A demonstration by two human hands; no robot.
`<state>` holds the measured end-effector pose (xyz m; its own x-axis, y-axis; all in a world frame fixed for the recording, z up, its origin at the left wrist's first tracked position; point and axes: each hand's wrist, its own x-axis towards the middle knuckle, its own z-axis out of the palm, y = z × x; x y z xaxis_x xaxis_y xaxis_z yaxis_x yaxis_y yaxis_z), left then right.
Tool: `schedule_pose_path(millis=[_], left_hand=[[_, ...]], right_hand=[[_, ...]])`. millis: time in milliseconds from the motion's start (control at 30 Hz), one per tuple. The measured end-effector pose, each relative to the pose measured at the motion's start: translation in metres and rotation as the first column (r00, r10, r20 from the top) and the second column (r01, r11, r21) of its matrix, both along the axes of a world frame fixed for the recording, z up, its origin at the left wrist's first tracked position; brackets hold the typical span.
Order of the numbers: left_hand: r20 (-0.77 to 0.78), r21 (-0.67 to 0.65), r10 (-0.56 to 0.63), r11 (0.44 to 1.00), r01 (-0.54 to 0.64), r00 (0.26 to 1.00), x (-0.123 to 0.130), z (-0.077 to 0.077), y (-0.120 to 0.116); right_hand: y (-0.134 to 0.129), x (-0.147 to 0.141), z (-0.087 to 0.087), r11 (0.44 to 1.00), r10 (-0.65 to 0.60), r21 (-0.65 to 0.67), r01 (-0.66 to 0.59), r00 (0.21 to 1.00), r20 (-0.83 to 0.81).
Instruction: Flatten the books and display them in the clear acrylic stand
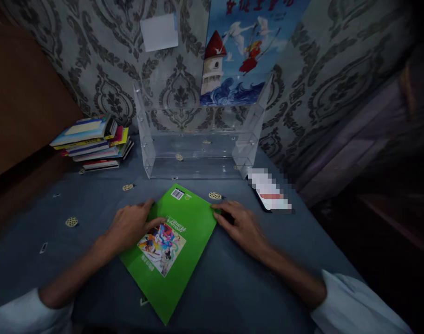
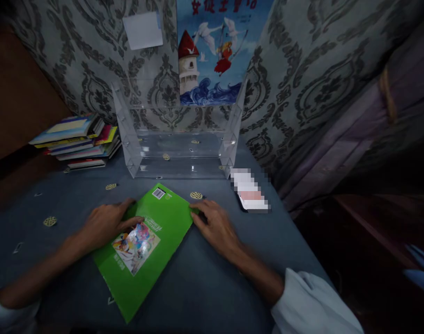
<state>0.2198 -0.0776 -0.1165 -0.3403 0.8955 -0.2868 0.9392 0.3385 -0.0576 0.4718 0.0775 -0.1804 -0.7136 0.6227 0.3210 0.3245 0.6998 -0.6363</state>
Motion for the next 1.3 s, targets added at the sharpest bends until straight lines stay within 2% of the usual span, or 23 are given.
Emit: schedule_pose_path(millis=[67, 167, 400, 600, 767, 933, 1033, 1133, 1233, 1300], left_hand=[[0.008, 0.015, 0.014, 1.0, -0.014, 1.0, -0.001, -0.002, -0.004], [0.028, 0.041, 0.032, 0.999, -0.033, 0.999, -0.004, -0.007, -0.011], [0.002, 0.05, 0.103, 0.993, -0.103, 0.995, -0.014, -0.013, -0.019], [0.073, 0.035, 0.135, 0.99, -0.138, 0.988, -0.033, -0.014, -0.014], [0.192, 0.097, 0.126, 0.984, -0.146, 0.973, -0.048, -0.014, -0.003], [0.201, 0.144, 0.122, 0.978, -0.152, 0.972, -0.059, -0.017, 0.011], [0.178, 0.132, 0.101, 0.983, -0.126, 0.979, -0.061, -0.019, 0.015], [0.048, 0.137, 0.083, 0.987, -0.089, 0.995, -0.057, -0.019, 0.016], [-0.102, 0.227, -0.003, 0.973, 0.026, 0.995, -0.051, -0.02, 0.017], [-0.147, 0.29, -0.086, 0.949, 0.126, 0.985, -0.05, -0.024, 0.018]], right_hand=[[-0.007, -0.002, 0.002, 0.997, -0.032, -0.069, 0.031, 1.0, -0.001], [-0.015, -0.007, 0.003, 0.99, 0.006, -0.139, -0.012, 0.999, -0.046], [-0.013, -0.048, -0.004, 0.976, 0.147, -0.143, -0.162, 0.983, -0.109], [-0.004, -0.08, -0.002, 0.967, 0.149, -0.186, -0.173, 0.979, -0.137], [0.003, -0.09, -0.004, 0.96, 0.122, -0.229, -0.161, 0.977, -0.174], [0.015, -0.095, -0.01, 0.965, 0.101, -0.216, -0.147, 0.972, -0.211], [0.017, -0.094, -0.01, 0.968, 0.119, -0.195, -0.16, 0.97, -0.21], [0.015, -0.089, -0.009, 0.97, 0.12, -0.185, -0.155, 0.975, -0.188], [0.012, -0.083, -0.012, 0.976, 0.123, -0.157, -0.149, 0.979, -0.165], [0.011, -0.078, -0.014, 0.979, 0.139, -0.124, -0.16, 0.976, -0.166]])
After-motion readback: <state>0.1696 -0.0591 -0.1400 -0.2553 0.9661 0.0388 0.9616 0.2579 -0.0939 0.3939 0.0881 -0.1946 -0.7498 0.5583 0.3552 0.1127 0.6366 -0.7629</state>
